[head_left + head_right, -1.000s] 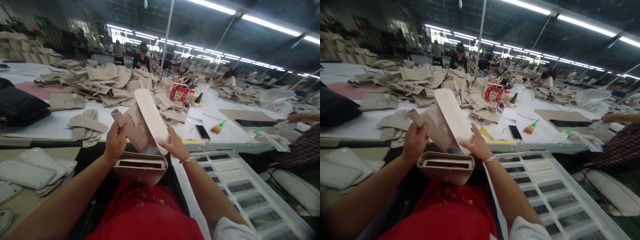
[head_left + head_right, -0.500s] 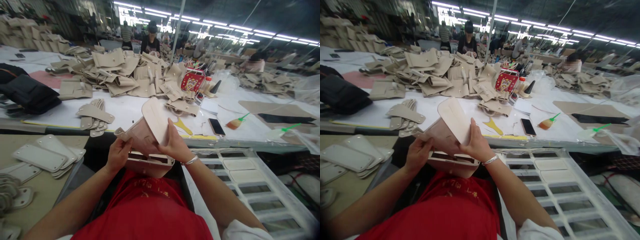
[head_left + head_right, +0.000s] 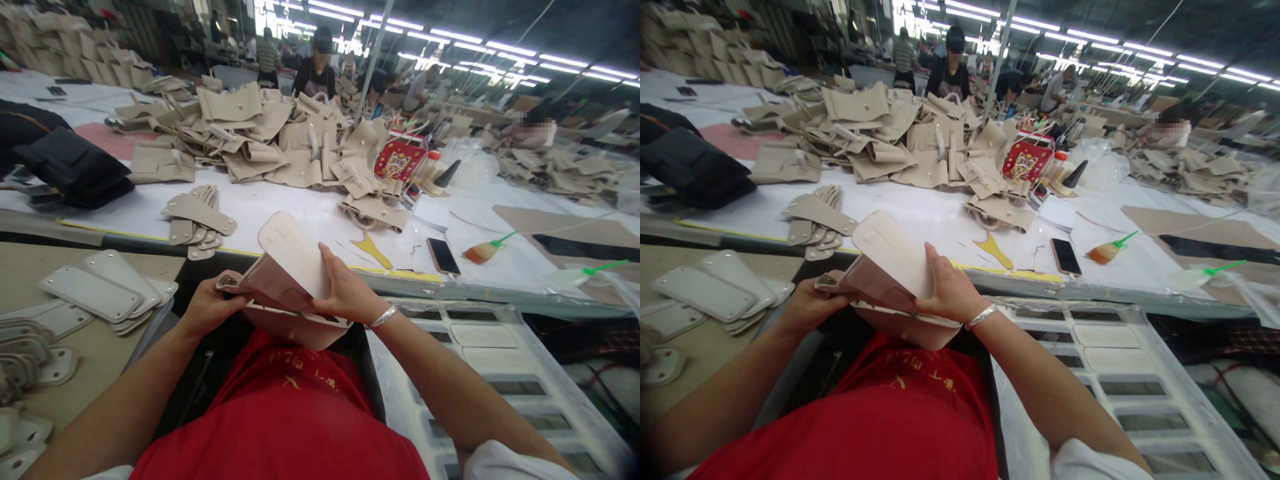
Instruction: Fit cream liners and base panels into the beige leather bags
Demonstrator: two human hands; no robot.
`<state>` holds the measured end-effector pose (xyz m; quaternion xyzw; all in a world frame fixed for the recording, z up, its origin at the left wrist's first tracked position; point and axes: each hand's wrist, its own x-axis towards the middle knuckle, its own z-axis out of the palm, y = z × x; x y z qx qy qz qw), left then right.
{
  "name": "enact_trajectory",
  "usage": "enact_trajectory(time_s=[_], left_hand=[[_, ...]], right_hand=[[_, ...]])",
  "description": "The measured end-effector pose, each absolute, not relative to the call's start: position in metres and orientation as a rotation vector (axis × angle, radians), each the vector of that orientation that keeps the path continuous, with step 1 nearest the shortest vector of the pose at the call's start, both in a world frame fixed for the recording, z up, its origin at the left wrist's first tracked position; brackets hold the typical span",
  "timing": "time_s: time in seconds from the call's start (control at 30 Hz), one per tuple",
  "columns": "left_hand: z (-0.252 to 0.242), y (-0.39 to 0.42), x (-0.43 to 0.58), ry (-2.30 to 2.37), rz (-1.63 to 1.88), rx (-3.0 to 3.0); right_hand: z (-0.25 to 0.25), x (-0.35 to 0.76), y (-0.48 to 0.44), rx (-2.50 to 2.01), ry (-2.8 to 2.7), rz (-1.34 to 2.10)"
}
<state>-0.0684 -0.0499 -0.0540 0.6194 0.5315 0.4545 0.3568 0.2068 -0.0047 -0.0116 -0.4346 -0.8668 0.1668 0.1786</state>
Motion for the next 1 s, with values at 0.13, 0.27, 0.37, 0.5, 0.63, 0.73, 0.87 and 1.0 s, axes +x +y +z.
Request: enact_trajectory(time_s=[0.13,0.27,0.37,0.5,0.63,0.73,0.87,1.0], left_hand=[[-0.061,-0.042,-0.069,1.426,1.114,1.613],[-0.075,-0.027,-0.07,1.587,0.949,1.732],[-0.084,-0.022,-0.076,1.674,0.994,1.67],[-0.09,-0.024,-0.081,1.55,1.215,1.39],[-0.096,-0.03,-0.073,1.474,1.359,1.172],[-0.104,-0.034,-0.065,1.53,1.241,1.302],[-0.112,-0.033,-0.061,1.696,0.988,1.594],[-0.102,-0.024,-0.056,1.895,0.767,1.884]], right_hand=[[-0.015,0.206,-0.003,-1.302,-2.503,0.375],[-0.017,0.213,-0.005,-1.396,-2.683,0.165],[-0.02,0.213,-0.009,-1.374,-2.834,0.009],[-0.031,0.195,-0.012,-1.221,-2.955,-0.164],[-0.044,0.182,-0.015,-1.104,-3.079,-0.265],[-0.049,0.186,-0.019,-1.038,-3.143,-0.277],[-0.05,0.192,-0.019,-0.911,-3.225,-0.195],[-0.055,0.182,-0.011,-0.903,-3.257,-0.086]])
